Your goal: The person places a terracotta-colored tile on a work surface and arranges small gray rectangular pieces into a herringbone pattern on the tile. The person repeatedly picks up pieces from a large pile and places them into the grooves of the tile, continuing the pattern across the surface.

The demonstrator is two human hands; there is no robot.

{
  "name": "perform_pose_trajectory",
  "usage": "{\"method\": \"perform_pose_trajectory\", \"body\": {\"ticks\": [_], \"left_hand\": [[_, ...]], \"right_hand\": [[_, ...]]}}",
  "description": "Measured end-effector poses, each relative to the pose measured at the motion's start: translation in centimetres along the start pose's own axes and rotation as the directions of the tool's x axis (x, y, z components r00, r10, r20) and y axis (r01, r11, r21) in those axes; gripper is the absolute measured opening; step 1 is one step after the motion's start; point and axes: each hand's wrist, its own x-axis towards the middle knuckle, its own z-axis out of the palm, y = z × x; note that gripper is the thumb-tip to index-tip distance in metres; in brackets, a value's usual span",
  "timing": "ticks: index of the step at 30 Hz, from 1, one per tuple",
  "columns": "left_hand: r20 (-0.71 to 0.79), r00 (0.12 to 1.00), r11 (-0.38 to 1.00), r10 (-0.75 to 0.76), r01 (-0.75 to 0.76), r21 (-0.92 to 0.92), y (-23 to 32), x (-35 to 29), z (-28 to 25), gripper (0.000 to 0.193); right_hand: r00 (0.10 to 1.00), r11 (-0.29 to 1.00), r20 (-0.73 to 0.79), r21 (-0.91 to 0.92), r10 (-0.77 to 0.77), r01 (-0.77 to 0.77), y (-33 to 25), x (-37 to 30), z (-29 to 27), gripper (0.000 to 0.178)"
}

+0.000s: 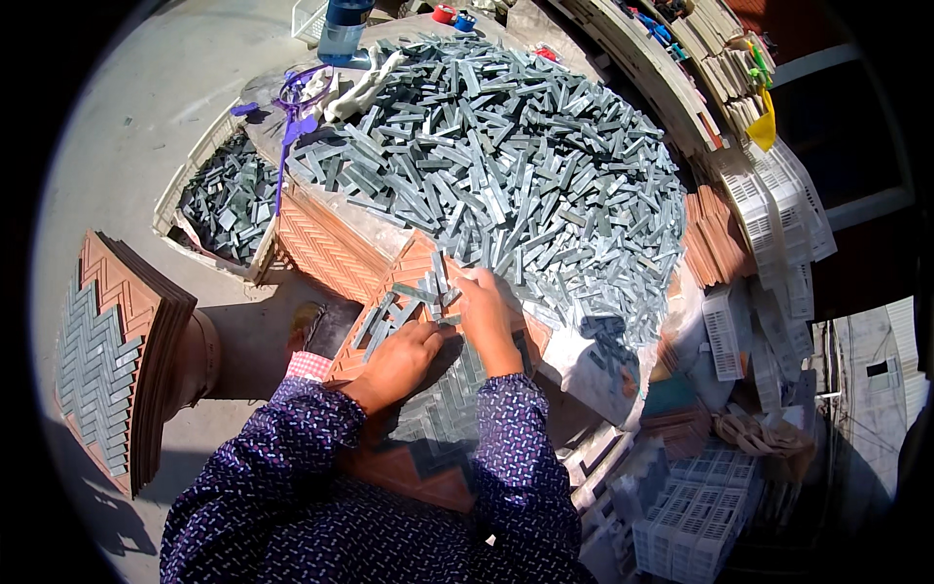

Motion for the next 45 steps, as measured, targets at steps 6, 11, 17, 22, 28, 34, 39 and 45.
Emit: {"method": "perform_pose_trajectory", "body": {"ticks": [6,11,17,22,28,34,39,45], "left_hand": [[-0.066,0.997,0.999,-0.026,0.023,-0.045,-0.1,0.0,-0.3,0.022],[-0.227,0.969,0.976,-0.097,0.048,-0.211,-0.3,0.4,0.7,0.010],[-0.261,0.954,0.945,-0.147,0.058,-0.323,0.2,0.5,1.2,0.011],[-0.288,0.949,0.952,-0.130,0.038,-0.304,0.5,0.9,1.0,0.010],[-0.279,0.957,0.973,-0.074,0.008,-0.231,1.6,0.4,0.0,0.011],[-0.086,0.996,0.964,0.019,-0.041,-0.264,3.4,-1.7,-1.8,0.016],[-0.029,0.997,0.928,-0.066,0.050,-0.370,2.6,-4.2,-4.8,0.020],[-0.026,0.977,0.909,-0.211,0.186,-0.372,0.3,-7.5,-7.0,0.015]], "right_hand": [[0.983,0.978,-0.027,-0.116,-0.180,0.176,-0.5,-0.9,-2.1,0.020],[0.984,0.985,0.113,-0.082,-0.140,0.149,-0.1,-3.9,-1.5,0.018],[0.998,0.999,-0.049,0.007,0.050,-0.050,1.0,-5.6,-1.6,0.021],[0.994,0.997,-0.113,0.083,0.011,-0.002,1.6,-5.5,-0.9,0.015],[0.992,0.994,-0.092,0.068,0.089,-0.083,0.7,-4.4,-1.3,0.018],[0.992,0.976,-0.045,0.188,0.119,-0.108,-1.0,-1.6,1.0,0.031],[0.992,0.982,-0.071,0.164,0.108,-0.095,0.9,-1.5,0.5,0.018],[0.999,0.998,0.046,0.064,-0.020,0.017,4.0,-1.1,-1.9,0.015]]}}
